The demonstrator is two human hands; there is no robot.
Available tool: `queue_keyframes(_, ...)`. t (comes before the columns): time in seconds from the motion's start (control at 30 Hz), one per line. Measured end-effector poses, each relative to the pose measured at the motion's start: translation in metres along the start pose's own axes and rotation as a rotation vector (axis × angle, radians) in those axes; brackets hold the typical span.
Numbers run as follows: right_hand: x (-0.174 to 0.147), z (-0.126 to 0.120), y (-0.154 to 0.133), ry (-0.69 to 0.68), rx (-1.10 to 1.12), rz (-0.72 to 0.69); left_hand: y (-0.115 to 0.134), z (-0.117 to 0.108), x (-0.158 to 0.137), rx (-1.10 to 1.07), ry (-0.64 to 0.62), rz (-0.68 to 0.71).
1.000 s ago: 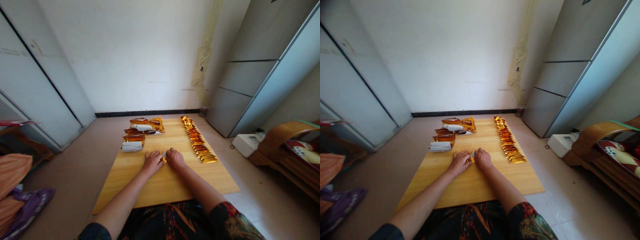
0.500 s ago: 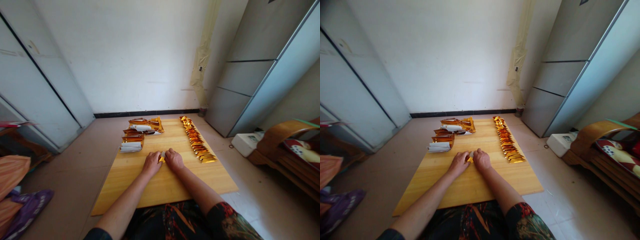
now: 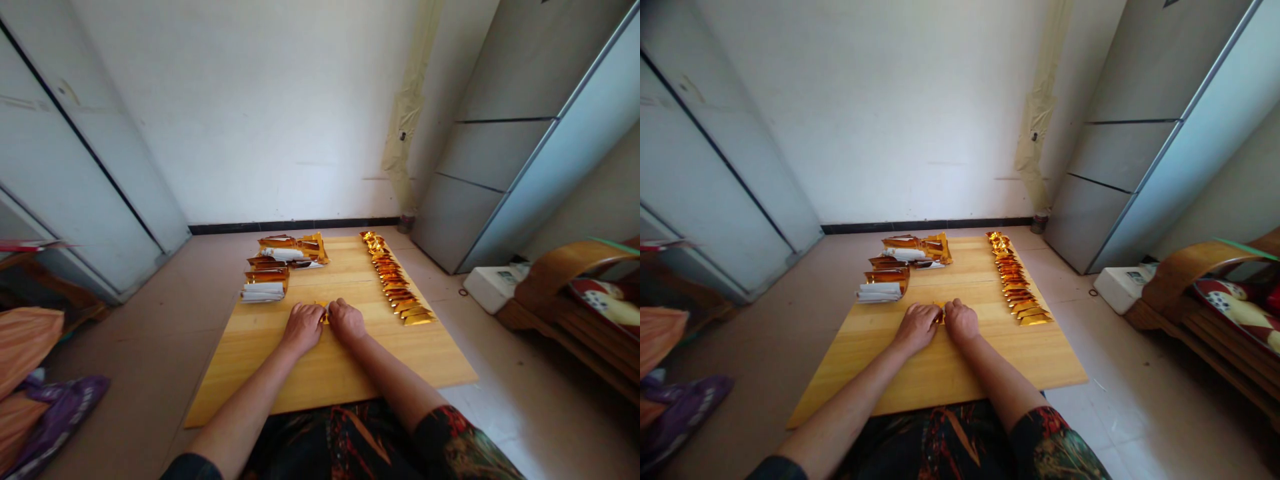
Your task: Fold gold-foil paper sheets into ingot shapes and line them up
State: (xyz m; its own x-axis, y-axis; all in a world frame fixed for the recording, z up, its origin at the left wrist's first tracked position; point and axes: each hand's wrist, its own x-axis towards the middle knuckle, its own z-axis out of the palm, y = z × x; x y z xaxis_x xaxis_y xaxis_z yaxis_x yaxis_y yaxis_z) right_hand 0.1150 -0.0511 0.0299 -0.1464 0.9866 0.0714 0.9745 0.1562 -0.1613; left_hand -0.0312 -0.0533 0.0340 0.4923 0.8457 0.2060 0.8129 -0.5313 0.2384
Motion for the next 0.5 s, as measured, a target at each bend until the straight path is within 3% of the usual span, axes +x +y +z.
queue_keyframes(0.27,0.005,-0.012,0.03,-0.091,0.138,-0.163,-0.004,0.003,0.003,-0.009,-0.035,0.024)
queue_keyframes(0.5,0.002,-0.018,0.069,-0.041,0.27,-0.337,-0.014,0.006,0.008,-0.086,-0.033,0.079)
